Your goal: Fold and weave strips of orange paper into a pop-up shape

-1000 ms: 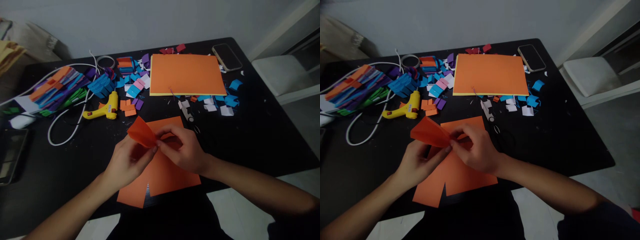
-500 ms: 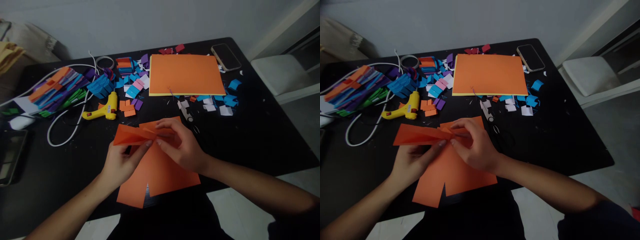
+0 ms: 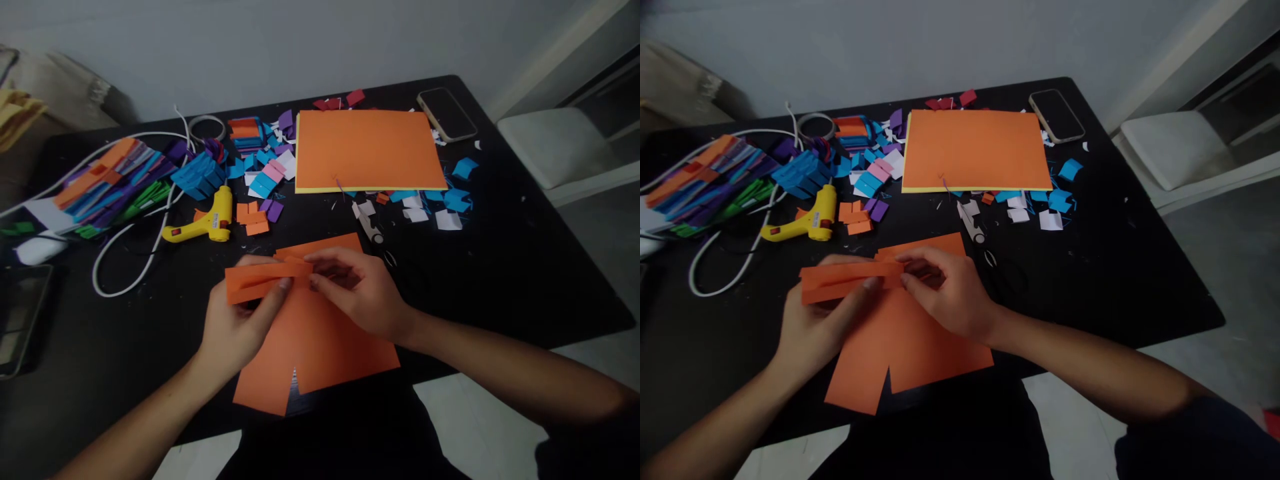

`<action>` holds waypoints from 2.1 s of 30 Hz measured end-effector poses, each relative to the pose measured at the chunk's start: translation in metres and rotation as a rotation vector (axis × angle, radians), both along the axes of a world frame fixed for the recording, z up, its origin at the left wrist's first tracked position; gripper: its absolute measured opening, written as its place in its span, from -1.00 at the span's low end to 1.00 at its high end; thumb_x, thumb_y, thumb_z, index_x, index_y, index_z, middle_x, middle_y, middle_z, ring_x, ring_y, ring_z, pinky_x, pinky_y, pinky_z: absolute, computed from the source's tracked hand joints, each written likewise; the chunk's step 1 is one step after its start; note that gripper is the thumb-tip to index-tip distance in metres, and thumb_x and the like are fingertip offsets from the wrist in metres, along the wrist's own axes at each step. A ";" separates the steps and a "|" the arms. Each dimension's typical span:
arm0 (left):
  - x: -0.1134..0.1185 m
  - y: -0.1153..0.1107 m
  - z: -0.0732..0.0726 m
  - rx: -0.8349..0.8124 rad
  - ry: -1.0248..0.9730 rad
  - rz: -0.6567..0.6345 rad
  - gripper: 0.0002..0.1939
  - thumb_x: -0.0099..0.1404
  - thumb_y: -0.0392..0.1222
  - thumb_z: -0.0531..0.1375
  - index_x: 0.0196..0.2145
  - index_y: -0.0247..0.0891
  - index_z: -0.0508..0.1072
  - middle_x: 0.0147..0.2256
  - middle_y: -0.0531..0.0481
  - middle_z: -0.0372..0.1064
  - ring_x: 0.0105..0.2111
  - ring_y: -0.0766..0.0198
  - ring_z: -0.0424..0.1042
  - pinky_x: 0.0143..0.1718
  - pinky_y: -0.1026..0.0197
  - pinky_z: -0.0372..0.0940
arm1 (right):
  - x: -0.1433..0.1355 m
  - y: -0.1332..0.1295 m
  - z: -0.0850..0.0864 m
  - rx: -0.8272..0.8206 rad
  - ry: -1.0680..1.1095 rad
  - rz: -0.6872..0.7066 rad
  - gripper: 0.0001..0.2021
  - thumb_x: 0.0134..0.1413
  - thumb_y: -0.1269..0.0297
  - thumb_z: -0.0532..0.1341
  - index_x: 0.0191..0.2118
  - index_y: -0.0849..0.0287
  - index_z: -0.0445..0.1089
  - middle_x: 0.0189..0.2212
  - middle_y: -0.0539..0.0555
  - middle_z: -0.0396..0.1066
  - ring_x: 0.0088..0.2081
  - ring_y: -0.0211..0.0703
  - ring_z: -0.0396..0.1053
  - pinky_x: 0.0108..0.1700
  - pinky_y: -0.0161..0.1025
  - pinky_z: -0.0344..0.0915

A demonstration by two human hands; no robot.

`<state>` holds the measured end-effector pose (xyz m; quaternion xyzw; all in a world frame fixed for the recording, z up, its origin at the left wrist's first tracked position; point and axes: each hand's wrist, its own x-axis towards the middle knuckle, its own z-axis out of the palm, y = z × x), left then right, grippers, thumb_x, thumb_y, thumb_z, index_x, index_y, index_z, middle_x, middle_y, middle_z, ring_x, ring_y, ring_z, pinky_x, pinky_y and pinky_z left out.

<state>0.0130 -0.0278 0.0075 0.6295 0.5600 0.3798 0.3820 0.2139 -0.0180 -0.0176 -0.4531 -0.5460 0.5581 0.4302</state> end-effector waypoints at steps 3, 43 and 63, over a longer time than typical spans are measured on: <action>-0.002 0.004 0.004 0.063 0.004 0.109 -0.68 0.28 -0.16 0.37 -0.04 -0.08 0.43 -0.22 0.04 0.47 -0.21 0.16 0.51 -0.17 0.08 0.46 | 0.001 0.001 -0.002 0.015 -0.015 -0.011 -0.75 0.18 0.31 0.35 -0.02 0.13 0.57 -0.22 0.09 0.61 -0.19 -0.13 0.60 -0.10 -0.15 0.59; -0.009 0.000 0.005 -0.051 -0.284 -0.186 -0.89 0.46 -0.26 0.21 -0.15 -0.18 0.56 -0.42 0.08 0.55 -0.49 0.40 0.51 -0.44 0.41 0.43 | 0.007 0.004 0.004 0.615 -0.260 0.004 -0.83 0.35 0.46 0.23 -0.01 0.18 0.49 -0.11 0.10 0.64 -0.09 -0.21 0.62 -0.05 -0.32 0.52; -0.004 0.009 0.013 -0.278 -0.108 -0.207 -0.79 0.36 -0.20 0.23 -0.43 -0.27 0.53 -0.65 0.16 0.29 -0.68 0.46 0.31 -0.63 0.45 0.23 | 0.008 0.004 0.001 0.739 -0.241 0.168 -0.86 0.34 0.50 0.24 -0.06 0.22 0.49 -0.12 0.18 0.62 -0.02 -0.17 0.59 0.06 -0.26 0.54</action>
